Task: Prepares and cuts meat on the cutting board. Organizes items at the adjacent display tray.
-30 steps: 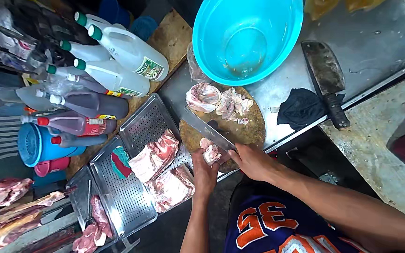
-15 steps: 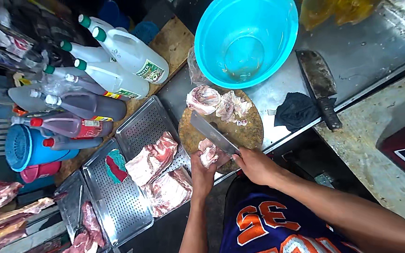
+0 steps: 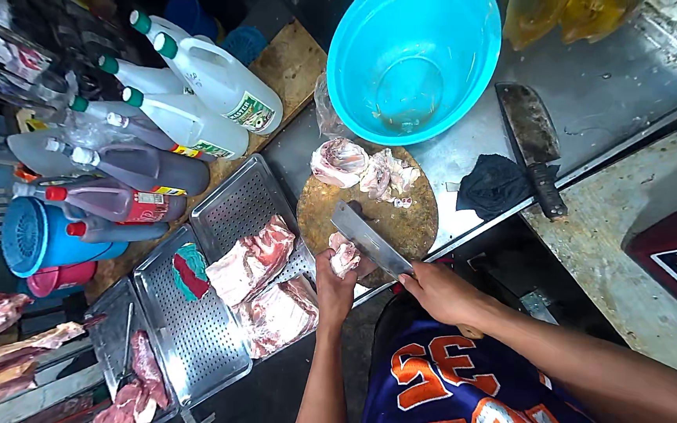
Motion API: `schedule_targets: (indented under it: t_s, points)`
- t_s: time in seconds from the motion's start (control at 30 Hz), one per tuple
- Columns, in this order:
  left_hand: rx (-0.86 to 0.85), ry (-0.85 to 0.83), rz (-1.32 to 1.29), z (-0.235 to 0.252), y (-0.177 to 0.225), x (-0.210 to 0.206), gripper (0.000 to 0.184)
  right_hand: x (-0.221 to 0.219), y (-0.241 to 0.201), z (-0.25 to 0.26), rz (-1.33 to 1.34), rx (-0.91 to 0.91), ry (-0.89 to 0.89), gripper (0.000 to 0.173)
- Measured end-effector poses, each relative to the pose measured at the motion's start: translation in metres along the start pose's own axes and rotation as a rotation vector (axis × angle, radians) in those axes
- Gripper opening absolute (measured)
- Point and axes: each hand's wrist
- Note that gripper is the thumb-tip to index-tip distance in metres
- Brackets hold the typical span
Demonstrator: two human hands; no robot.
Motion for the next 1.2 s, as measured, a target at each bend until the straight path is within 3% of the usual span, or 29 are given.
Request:
schedule_targets:
  t_s: [0.13,0.27,0.37,0.5,0.6,1.1,1.2]
  points:
    - [-0.013,-0.029,0.059,-0.002,0.006,-0.001,0.051,0.006,-0.030,0.039,-0.006,0.034,0.103,0.043]
    - [0.059,0.037,-0.058,-0.001,0.005,0.005,0.051,0.018,-0.022,0.039,0.069,0.040,0.242,0.040]
    - [0.078,0.052,-0.107,0.000,0.003,0.008,0.051,0.022,-0.010,0.026,0.121,0.003,0.177,0.040]
    - [0.062,0.085,-0.134,-0.002,0.004,0.003,0.048,0.000,-0.014,0.015,0.203,-0.050,0.035,0.041]
    - [0.062,0.116,-0.154,-0.007,0.005,-0.002,0.048,-0.016,-0.024,0.016,0.178,-0.059,0.027,0.041]
    - [0.079,0.043,-0.298,0.001,-0.006,0.003,0.051,-0.076,-0.050,0.010,0.207,-0.125,0.368,0.041]
    - [0.070,0.037,-0.304,0.000,-0.008,0.004,0.052,-0.079,-0.052,0.009,0.234,-0.165,0.333,0.040]
Point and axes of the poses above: each hand's wrist, its own z-axis towards the middle knuckle, its own x-axis out of the back of the hand, y = z × x, and after that the axes turned 6 degrees about -x, right-handed
